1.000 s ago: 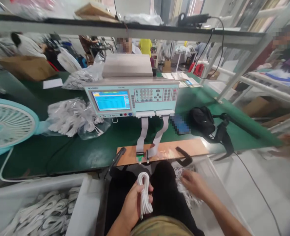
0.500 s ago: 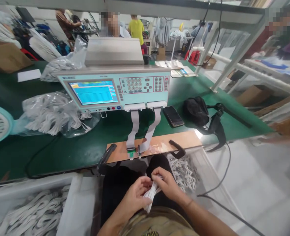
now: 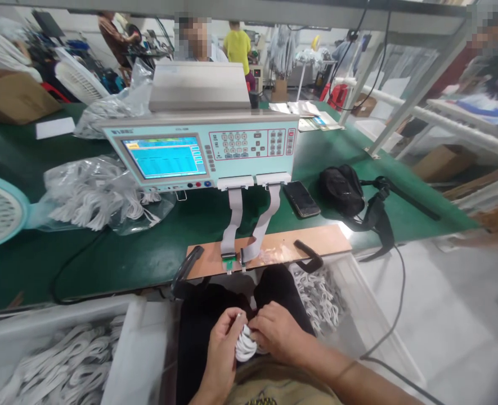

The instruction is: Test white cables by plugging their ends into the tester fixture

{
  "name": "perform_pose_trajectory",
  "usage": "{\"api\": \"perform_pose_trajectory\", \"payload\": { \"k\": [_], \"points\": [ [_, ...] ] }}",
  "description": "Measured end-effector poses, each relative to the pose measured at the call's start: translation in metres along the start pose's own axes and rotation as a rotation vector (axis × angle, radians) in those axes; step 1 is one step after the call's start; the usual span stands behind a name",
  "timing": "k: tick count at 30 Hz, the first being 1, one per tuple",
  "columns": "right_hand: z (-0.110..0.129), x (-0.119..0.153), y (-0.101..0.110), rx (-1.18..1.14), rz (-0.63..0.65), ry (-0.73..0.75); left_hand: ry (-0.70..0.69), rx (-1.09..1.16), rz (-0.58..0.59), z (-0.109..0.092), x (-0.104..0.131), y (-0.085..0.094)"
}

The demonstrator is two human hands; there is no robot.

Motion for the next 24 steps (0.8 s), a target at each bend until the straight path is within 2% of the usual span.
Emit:
{"api": "perform_pose_trajectory", "payload": {
  "k": [2, 4, 7, 9, 13, 19, 24],
  "points": [
    [0.003, -0.005, 0.0, -0.046, -0.022, -0.025, -0.033, -0.009, -0.024, -0.001, -0.003, 0.002],
    [-0.004, -0.011, 0.005, -0.167, -0.098, -0.13, -0.077, -0.063, -0.026, -0.004, -0.007, 0.002],
    [-0.034, -0.017, 0.012, -0.427, -0.315, -0.396, -0.157, -0.176, 0.003, -0.011, -0.018, -0.001],
    [-0.05, -0.023, 0.012, -0.555, -0.421, -0.509, -0.206, -0.24, -0.004, -0.016, -0.026, -0.001],
    [-0.062, -0.038, 0.006, -0.688, -0.476, -0.542, -0.237, -0.246, -0.04, -0.024, -0.039, 0.002],
    [-0.068, -0.041, 0.0, -0.774, -0.52, -0.565, -0.194, -0.168, 0.024, -0.026, -0.048, 0.001],
    [-0.07, -0.043, -0.003, -0.784, -0.509, -0.509, -0.214, -0.231, 0.045, -0.031, -0.051, 0.003]
  ]
}}
Point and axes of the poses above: each hand's wrist, its own x-axis away from the middle knuckle, its own y-axis out of the back of the hand, z = x × y, the point moved 8 cm from there along -x, towards the middle knuckle, and after that the axes turned 1 degree about z, right-handed, at the moved point
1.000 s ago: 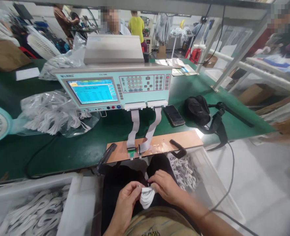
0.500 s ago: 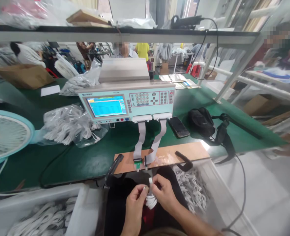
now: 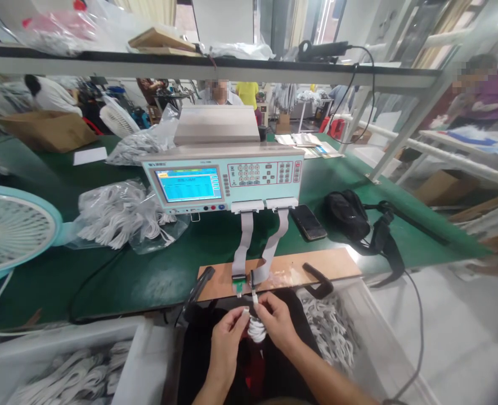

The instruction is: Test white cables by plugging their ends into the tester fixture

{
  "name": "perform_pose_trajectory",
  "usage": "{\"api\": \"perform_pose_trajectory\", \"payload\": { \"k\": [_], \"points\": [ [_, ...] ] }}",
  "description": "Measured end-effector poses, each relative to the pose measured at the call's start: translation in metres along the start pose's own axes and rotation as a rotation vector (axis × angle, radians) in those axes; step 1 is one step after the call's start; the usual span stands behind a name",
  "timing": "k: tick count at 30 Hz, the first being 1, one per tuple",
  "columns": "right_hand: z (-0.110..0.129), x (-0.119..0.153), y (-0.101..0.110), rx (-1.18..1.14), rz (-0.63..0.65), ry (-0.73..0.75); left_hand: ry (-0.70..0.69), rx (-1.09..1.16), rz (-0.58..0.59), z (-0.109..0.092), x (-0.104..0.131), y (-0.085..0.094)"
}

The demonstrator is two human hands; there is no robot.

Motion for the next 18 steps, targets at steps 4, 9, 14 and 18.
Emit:
{"api": "perform_pose_trajectory", "payload": {
  "k": [4, 9, 14, 18],
  "points": [
    [-0.003, -0.002, 0.0, 0.002, 0.01, 0.014, -0.033, -0.083, 0.051, -0.004, -0.005, 0.0],
    [-0.001, -0.001, 0.0, 0.0, 0.033, 0.026, -0.078, -0.208, 0.084, -0.006, -0.012, 0.002],
    [-0.001, -0.003, -0.003, -0.106, 0.045, -0.04, -0.143, -0.395, 0.218, -0.03, -0.011, -0.003],
    [-0.002, -0.005, -0.011, -0.287, 0.051, -0.178, -0.31, -0.59, 0.347, -0.06, -0.006, -0.01]
  ]
}}
Point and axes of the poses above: each hand's wrist, its own x-axis away from the middle knuckle, its own y-axis out of the back of the hand, z = x × y, the point moved 8 cm from there along -x, towards the middle knuckle, and after that the axes turned 1 degree about z, right-handed, at the moved point
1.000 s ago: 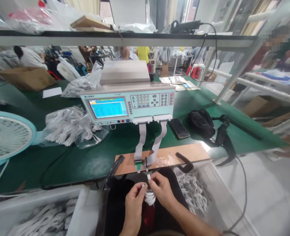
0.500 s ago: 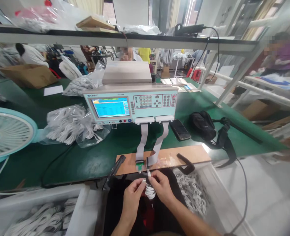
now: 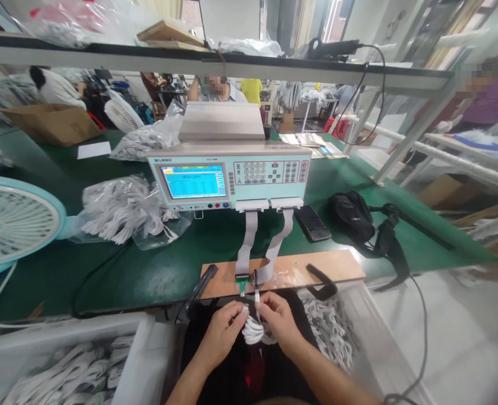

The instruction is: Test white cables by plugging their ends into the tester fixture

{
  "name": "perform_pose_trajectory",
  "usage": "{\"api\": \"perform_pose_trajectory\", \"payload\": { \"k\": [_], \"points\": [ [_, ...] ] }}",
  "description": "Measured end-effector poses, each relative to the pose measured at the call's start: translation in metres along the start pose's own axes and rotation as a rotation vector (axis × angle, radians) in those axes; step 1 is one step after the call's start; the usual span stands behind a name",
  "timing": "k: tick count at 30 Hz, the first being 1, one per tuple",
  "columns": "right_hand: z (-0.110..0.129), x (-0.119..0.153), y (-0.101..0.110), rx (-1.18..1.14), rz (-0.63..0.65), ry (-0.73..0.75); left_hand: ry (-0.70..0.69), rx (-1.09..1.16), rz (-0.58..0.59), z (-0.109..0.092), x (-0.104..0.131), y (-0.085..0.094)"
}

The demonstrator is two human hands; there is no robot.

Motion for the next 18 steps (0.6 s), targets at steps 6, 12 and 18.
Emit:
{"api": "perform_pose_trajectory", "payload": {
  "k": [6, 12, 18],
  "points": [
    [0.001, -0.001, -0.001, -0.063, -0.056, -0.074, 0.065, 0.151, -0.119, 0.016, -0.007, 0.006],
    [0.003, 0.0, -0.001, -0.062, -0.041, -0.064, 0.174, 0.35, -0.295, 0.033, -0.002, -0.001],
    [0.004, -0.001, -0.003, -0.073, -0.028, -0.049, 0.208, 0.518, -0.365, 0.042, -0.001, -0.013]
  ]
}}
Point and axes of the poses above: each hand's wrist, its own x-axis away from the middle knuckle, its own y-axis out of the back of the hand, z = x × y, the point moved 8 cm from there along -x, towards the middle knuckle, and after that the axes turned 1 degree about z, right-handed, at the moved point
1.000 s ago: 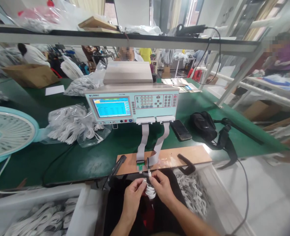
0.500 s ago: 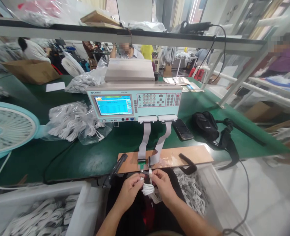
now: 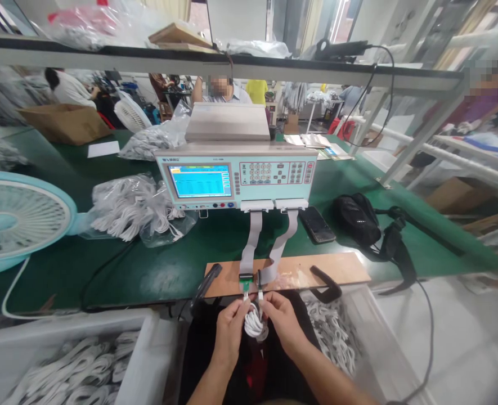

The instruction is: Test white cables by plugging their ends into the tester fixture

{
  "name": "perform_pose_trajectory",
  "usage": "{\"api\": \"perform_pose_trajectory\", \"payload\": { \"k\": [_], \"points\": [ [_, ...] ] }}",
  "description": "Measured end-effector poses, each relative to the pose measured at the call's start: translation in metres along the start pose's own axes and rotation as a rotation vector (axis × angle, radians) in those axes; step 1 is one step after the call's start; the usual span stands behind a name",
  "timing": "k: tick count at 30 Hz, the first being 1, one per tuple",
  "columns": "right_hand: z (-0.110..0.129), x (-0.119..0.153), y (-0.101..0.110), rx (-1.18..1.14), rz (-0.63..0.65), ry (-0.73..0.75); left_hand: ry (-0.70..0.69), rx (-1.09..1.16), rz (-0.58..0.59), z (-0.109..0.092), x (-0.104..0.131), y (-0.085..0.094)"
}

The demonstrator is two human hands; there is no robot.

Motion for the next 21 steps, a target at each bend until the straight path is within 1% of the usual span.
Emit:
{"api": "perform_pose_trajectory", "payload": {
  "k": [3, 4, 6, 8, 9, 10, 11, 12, 13, 15, 17, 18, 19, 20, 21],
  "points": [
    [-0.001, 0.0, -0.002, 0.01, 0.02, -0.014, -0.039, -0.102, -0.044, -0.004, 0.0, 0.001],
    [-0.002, 0.001, -0.002, 0.026, 0.021, -0.019, -0.053, -0.15, -0.062, -0.009, 0.004, 0.002],
    [-0.004, 0.004, 0.001, 0.074, 0.008, -0.026, -0.126, -0.236, -0.089, -0.029, 0.018, 0.009],
    [-0.007, 0.004, 0.004, 0.119, -0.002, -0.032, -0.269, -0.31, -0.101, -0.057, 0.038, 0.023],
    [-0.011, 0.003, 0.006, 0.134, 0.0, -0.048, -0.346, -0.37, -0.116, -0.071, 0.049, 0.035],
    [-0.015, 0.001, 0.007, 0.142, 0.016, -0.061, -0.398, -0.459, -0.163, -0.082, 0.06, 0.053],
    [-0.018, -0.001, 0.009, 0.137, 0.011, -0.064, -0.411, -0.562, -0.241, -0.089, 0.069, 0.078],
    [-0.021, -0.003, 0.01, 0.131, 0.017, -0.072, -0.391, -0.675, -0.35, -0.093, 0.078, 0.111],
    [-0.024, -0.005, 0.011, 0.123, 0.019, -0.078, -0.327, -0.808, -0.504, -0.094, 0.087, 0.151],
    [-0.029, -0.006, 0.013, 0.109, 0.017, -0.094, -0.189, -0.923, -0.689, -0.085, 0.103, 0.233],
    [-0.032, -0.006, 0.016, 0.099, 0.006, -0.112, -0.051, -1.02, -0.807, -0.068, 0.116, 0.306],
    [-0.034, -0.006, 0.017, 0.096, 0.001, -0.119, 0.007, -1.057, -0.842, -0.057, 0.121, 0.335],
    [-0.034, -0.006, 0.018, 0.093, -0.003, -0.123, 0.051, -1.092, -0.844, -0.045, 0.125, 0.358],
    [-0.035, -0.006, 0.019, 0.092, -0.007, -0.121, 0.081, -1.121, -0.826, -0.032, 0.129, 0.374],
    [-0.035, -0.007, 0.02, 0.095, -0.011, -0.115, 0.103, -1.146, -0.8, -0.02, 0.131, 0.384]
  ]
}}
Point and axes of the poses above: each hand's wrist, its own x-axis away from the middle knuckle, its own y-axis out of the back of the hand, z = x × y, the point moved 8 cm from there along -x, towards the middle knuckle, and after that the axes turned 1 degree about z, right-handed, at the moved point
